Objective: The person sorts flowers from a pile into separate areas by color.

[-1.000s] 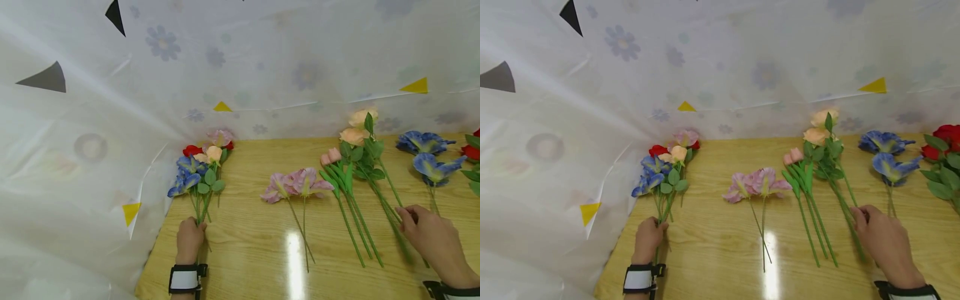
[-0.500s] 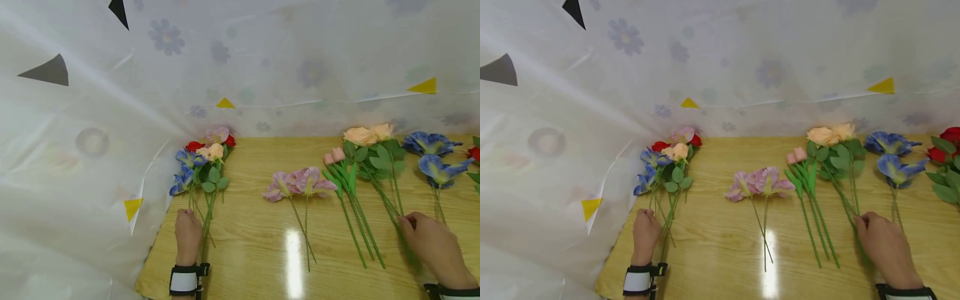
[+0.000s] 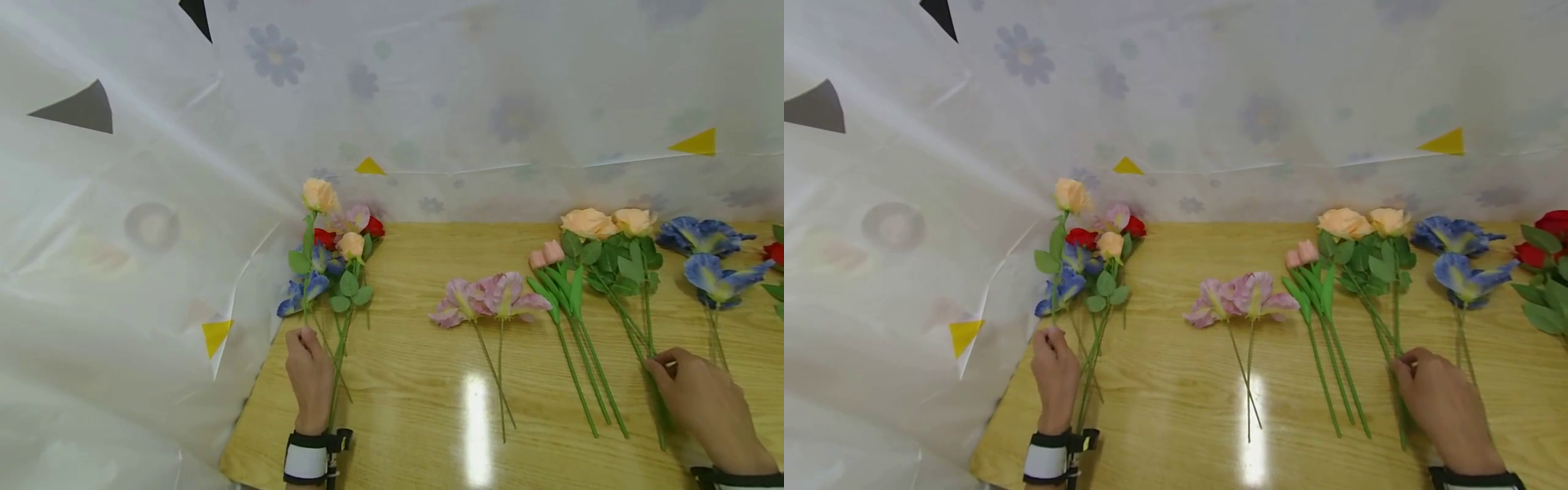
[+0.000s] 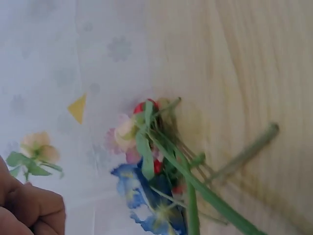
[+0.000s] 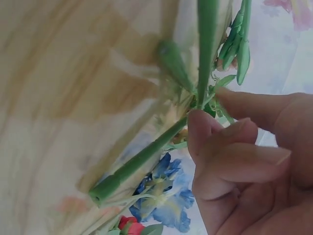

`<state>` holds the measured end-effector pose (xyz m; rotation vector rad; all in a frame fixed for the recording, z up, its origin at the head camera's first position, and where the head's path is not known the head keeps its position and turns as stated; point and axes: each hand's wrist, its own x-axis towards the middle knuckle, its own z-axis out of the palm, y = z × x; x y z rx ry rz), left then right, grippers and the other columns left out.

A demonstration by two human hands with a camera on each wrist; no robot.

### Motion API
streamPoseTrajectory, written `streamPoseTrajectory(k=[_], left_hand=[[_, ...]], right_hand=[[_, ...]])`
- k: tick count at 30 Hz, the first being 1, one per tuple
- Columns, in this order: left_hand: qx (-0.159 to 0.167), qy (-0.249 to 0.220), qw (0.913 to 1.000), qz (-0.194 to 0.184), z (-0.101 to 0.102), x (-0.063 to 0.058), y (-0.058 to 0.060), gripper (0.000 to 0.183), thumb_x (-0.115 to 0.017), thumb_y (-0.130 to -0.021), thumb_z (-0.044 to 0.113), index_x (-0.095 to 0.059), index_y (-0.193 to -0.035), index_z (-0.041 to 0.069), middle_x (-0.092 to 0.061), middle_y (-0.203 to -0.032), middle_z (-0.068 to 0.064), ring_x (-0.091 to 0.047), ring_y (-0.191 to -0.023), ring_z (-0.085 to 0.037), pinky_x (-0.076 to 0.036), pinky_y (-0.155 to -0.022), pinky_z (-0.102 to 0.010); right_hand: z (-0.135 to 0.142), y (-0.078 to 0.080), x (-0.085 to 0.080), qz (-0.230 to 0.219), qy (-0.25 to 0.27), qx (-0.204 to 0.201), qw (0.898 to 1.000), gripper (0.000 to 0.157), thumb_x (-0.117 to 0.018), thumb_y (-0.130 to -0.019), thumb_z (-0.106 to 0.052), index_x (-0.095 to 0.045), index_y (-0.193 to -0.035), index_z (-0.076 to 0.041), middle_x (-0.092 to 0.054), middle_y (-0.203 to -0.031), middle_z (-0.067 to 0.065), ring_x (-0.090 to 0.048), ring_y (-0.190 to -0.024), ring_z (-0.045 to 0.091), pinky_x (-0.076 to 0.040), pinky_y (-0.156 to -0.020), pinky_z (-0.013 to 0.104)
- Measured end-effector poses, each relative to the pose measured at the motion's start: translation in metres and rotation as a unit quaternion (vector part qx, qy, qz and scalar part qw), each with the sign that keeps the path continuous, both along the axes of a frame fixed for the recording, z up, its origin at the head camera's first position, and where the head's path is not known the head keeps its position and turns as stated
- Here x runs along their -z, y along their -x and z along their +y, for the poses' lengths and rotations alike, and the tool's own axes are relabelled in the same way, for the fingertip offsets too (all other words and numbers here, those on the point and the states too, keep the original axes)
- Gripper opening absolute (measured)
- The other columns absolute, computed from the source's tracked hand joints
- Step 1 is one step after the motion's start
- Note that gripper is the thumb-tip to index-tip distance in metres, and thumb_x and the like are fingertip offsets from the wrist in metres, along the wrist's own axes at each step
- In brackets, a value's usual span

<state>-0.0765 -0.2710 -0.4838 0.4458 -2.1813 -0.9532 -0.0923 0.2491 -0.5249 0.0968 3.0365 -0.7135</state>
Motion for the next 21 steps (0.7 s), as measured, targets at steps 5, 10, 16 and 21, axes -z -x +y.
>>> streamPoseTrajectory(k=[5,10,16,21], left_hand=[[0.043,-0.028,0.9947,0.089,0.019,-0.011,0.000,0.026,-0.042,-0.106,0.021,-0.055,-0.098,0.000,-0.034,-0.061,0.001,-0.027,-0.045,-0.009,-0.025,-0.044,-0.025],[0.149,-0.104,0.9700,0.162,0.051,-0.025,-0.003,0.023,-0.037,-0.107,0.009,-0.055,-0.098,-0.003,-0.030,-0.056,0.002,-0.023,-0.041,-0.008,-0.025,-0.040,-0.025],[0.394,-0.246,0.8573,0.222,0.095,-0.039,-0.006,0.029,-0.018,-0.107,0.004,-0.047,-0.105,0.003,-0.025,-0.057,0.000,-0.019,-0.039,-0.008,-0.022,-0.032,-0.023],[0.530,-0.320,0.7632,0.186,0.129,-0.053,-0.004,0.028,-0.014,-0.108,0.007,-0.042,-0.107,0.009,-0.025,-0.063,-0.001,-0.020,-0.046,-0.010,-0.019,-0.040,-0.029]], right_hand=[[-0.009,-0.004,-0.006,0.035,-0.004,-0.004,0.999,0.049,-0.052,-0.102,-0.031,-0.059,-0.103,0.017,-0.060,-0.071,0.013,-0.050,-0.051,0.017,-0.039,-0.045,0.035],[-0.035,-0.015,-0.025,0.098,0.048,-0.018,0.994,0.044,-0.053,-0.102,-0.033,-0.061,-0.107,0.010,-0.062,-0.076,0.011,-0.046,-0.047,0.011,-0.034,-0.042,0.031],[-0.085,-0.028,-0.054,0.124,0.195,-0.096,0.968,0.026,-0.053,-0.102,-0.027,-0.066,-0.110,-0.006,-0.064,-0.080,0.001,-0.055,-0.059,0.004,-0.043,-0.048,0.026],[-0.134,-0.036,-0.071,0.069,0.345,-0.199,0.915,0.018,-0.050,-0.104,-0.020,-0.064,-0.112,-0.013,-0.065,-0.088,-0.002,-0.064,-0.073,0.011,-0.053,-0.061,0.028]])
